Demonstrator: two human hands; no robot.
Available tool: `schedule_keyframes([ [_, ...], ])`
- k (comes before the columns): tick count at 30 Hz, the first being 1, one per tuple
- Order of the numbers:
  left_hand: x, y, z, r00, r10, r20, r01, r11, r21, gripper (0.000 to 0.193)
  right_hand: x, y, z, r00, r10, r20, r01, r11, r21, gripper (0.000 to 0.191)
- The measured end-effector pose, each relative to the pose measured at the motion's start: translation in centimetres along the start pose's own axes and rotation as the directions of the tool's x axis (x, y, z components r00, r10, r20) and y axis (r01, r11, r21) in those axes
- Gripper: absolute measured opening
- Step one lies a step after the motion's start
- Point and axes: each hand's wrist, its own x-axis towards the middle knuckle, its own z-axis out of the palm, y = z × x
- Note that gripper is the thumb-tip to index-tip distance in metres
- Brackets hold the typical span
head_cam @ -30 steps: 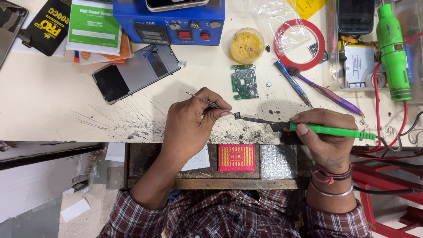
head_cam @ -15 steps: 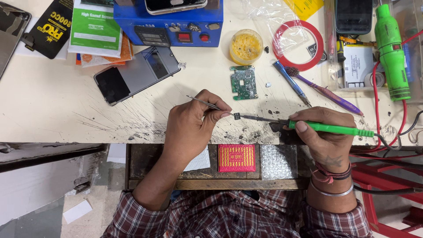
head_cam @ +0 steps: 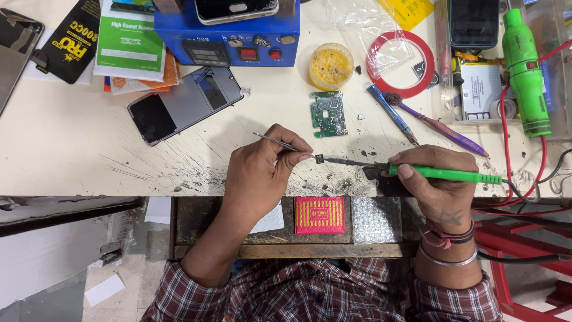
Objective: The person holds a small component with tweezers in one hand and a soldering iron in the other, soldering the component onto a green phone motherboard lying on the workbench. They briefly reach into a flux container and continue soldering the board throughout the episode.
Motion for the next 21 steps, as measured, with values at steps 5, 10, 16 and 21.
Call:
schedule_keyframes([
  [5,-0.05,0.03,0.06,0.999,-0.031,0.024,0.031,0.999,-0.009,0.017,0.06,-0.07,0.17,1.0,0.001,0.0,-0.001,1.0,0.017,0.01],
  [10,0.06,-0.1,0.03,0.998,-0.039,0.056,0.039,0.999,0.004,0.017,0.16,-0.18,0.13,1.0,-0.005,0.002,0.005,1.0,0.002,0.009],
  [16,-0.07,-0.1,0.14,0.999,-0.026,0.048,0.025,1.0,0.016,0.017,0.17,-0.24,0.18,1.0,-0.005,0.0,0.005,1.0,-0.008,0.01],
  [21,-0.17,-0.07,0.1,0.999,-0.01,0.034,0.009,1.0,0.029,0.017,0.16,-0.25,0.16,1.0,-0.017,-0.004,0.016,1.0,-0.017,0.009],
])
